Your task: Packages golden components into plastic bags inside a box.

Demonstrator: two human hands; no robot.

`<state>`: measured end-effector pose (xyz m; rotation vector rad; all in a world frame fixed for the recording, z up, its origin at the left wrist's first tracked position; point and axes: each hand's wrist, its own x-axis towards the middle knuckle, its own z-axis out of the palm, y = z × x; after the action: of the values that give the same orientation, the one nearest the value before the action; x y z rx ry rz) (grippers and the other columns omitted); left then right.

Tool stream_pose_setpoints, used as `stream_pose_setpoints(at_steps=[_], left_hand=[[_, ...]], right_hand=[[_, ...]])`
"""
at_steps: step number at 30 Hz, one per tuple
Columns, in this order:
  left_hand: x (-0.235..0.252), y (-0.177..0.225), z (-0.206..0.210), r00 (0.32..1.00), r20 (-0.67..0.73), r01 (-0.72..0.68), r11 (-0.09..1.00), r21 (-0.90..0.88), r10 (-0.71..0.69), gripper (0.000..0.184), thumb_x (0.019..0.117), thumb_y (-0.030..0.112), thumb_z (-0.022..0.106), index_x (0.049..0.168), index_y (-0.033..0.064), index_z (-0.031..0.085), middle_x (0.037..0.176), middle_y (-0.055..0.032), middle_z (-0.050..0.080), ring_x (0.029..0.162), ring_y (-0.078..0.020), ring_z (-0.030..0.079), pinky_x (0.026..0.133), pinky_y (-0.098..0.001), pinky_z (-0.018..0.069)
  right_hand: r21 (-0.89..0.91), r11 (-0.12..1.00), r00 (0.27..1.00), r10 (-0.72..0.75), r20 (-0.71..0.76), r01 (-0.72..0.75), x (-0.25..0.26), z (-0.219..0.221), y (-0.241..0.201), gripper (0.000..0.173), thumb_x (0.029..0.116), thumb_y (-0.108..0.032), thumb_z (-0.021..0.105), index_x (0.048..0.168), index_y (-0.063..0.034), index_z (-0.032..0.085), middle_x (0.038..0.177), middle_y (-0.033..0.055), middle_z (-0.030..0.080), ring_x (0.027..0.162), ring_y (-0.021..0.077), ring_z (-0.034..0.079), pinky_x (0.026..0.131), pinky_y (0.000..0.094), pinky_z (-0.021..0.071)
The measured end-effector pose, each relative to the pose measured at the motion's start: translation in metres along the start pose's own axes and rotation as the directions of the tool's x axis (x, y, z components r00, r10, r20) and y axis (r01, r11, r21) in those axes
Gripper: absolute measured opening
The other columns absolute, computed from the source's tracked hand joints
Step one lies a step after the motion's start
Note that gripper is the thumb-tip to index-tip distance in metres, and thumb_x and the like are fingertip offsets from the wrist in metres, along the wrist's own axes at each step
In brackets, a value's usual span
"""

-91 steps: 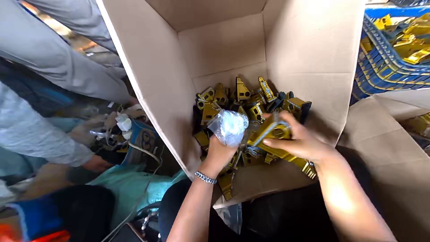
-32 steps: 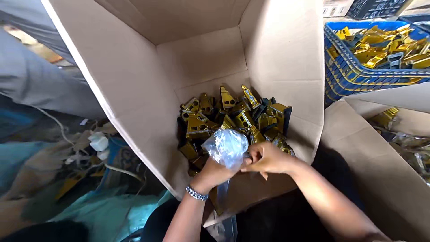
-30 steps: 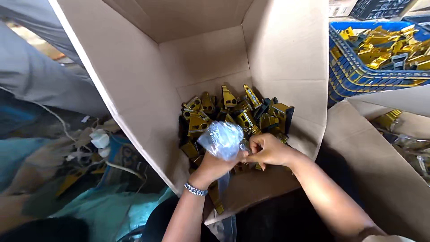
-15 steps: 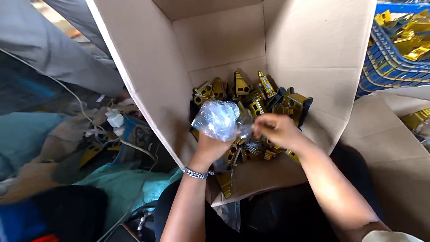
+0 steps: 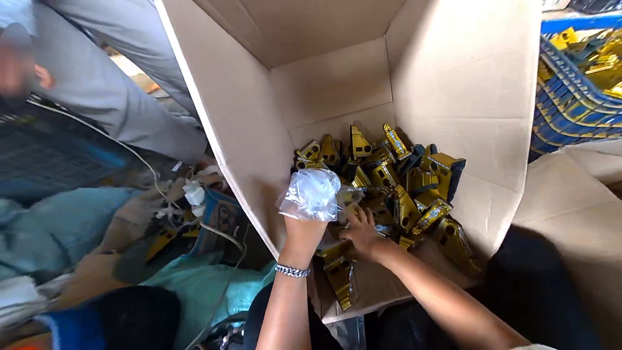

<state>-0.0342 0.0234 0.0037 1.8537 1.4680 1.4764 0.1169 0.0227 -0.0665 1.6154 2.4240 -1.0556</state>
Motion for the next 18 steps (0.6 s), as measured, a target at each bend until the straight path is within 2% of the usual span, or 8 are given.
stream_pose_setpoints(at_steps=[2,4,6,9,12,15,17,18], left_hand=[[0.0,0.002,0.001,0.999,0.042,0.015,0.999,0.033,-0.017,0.049,0.0828,0.013,0.08,0.121,-0.0101,0.062,0.11,-0.0167,0.069,0.104,-0.0111,0.066,0.095,-0.0288,0.0533],[0.0,0.007,0.003,0.994,0.077,0.068,0.996,0.053,-0.072,0.046,0.084,0.014,0.08,0.121,-0.008,0.063,0.109,-0.0162,0.07,0.102,-0.0126,0.067,0.093,-0.0317,0.0543],[-0.005,0.01,0.007,0.99,0.102,0.093,0.995,0.048,-0.097,0.042,0.084,0.012,0.079,0.119,-0.0061,0.065,0.105,-0.0135,0.071,0.099,-0.0107,0.067,0.092,-0.0309,0.0551],[-0.013,0.011,0.019,0.993,0.098,0.06,0.998,0.023,-0.062,0.039,0.0802,0.008,0.079,0.112,-0.0091,0.066,0.1,-0.0149,0.072,0.095,-0.0116,0.069,0.091,-0.0309,0.0556],[-0.024,0.019,0.029,0.976,0.151,0.165,0.984,-0.061,-0.154,0.037,0.0835,0.009,0.076,0.112,-0.0109,0.065,0.1,-0.0122,0.072,0.095,-0.0054,0.068,0.091,-0.0242,0.0545],[-0.029,0.041,0.034,0.828,0.322,0.544,0.797,-0.26,-0.46,0.032,0.0911,0.012,0.074,0.116,-0.0048,0.062,0.1,-0.0061,0.069,0.092,-0.0044,0.066,0.085,-0.0218,0.0549],[-0.029,0.055,0.033,0.71,0.427,0.701,0.614,-0.362,-0.559,0.029,0.0942,0.009,0.071,0.118,-0.0029,0.06,0.101,-0.0071,0.066,0.089,-0.0098,0.065,0.078,-0.026,0.0559],[-0.028,0.06,0.031,0.681,0.454,0.732,0.555,-0.395,-0.575,0.026,0.0964,0.007,0.068,0.119,-0.002,0.059,0.102,-0.0071,0.065,0.09,-0.0109,0.065,0.078,-0.0272,0.0564]], right_hand=[[0.185,0.981,0.985,-0.036,-0.169,0.067,-0.042,-0.012,0.019,0.044,0.078,-0.035,0.085,0.113,-0.0096,0.077,0.168,0.0186,0.021,0.155,0.0459,0.005,0.117,0.0753,0.001],[0.479,0.83,0.867,-0.012,-0.498,0.287,-0.078,-0.017,0.049,0.048,0.076,-0.045,0.082,0.101,-0.0039,0.076,0.156,0.0151,0.045,0.149,0.0321,0.034,0.118,0.0575,0.0292],[0.734,0.44,0.793,0.074,-0.604,0.518,-0.11,-0.034,0.069,0.067,0.0849,-0.057,0.072,0.125,-0.0036,0.067,0.148,0.0087,0.057,0.131,0.0208,0.057,0.106,0.0404,0.051],[0.726,0.171,0.745,-0.097,-0.66,0.666,-0.14,-0.058,0.078,0.075,0.0872,-0.051,0.075,0.145,-0.0112,0.05,0.151,0.0131,0.052,0.123,0.0317,0.063,0.099,0.0492,0.0562],[0.83,0.165,0.846,-0.118,-0.52,0.533,-0.14,-0.057,0.054,0.071,0.0877,-0.013,0.077,0.147,-0.0075,0.037,0.142,0.014,0.058,0.099,0.0307,0.073,0.077,0.0459,0.0655],[0.918,0.228,0.921,0.141,-0.362,0.326,-0.12,-0.051,0.026,0.062,0.0846,-0.005,0.069,0.134,-0.0113,0.033,0.113,0.0098,0.066,0.082,0.023,0.074,0.064,0.0373,0.0651],[0.758,0.563,0.808,0.248,-0.534,0.329,-0.099,-0.037,0.018,0.055,0.088,-0.01,0.07,0.134,0.0013,0.041,0.115,0.0105,0.063,0.098,0.0119,0.067,0.085,0.0278,0.0586],[0.585,0.756,0.739,0.209,-0.641,0.294,-0.088,-0.028,0.015,0.047,0.0863,-0.009,0.071,0.126,0.0077,0.052,0.114,0.0158,0.066,0.101,0.0165,0.068,0.088,0.0326,0.0576]])
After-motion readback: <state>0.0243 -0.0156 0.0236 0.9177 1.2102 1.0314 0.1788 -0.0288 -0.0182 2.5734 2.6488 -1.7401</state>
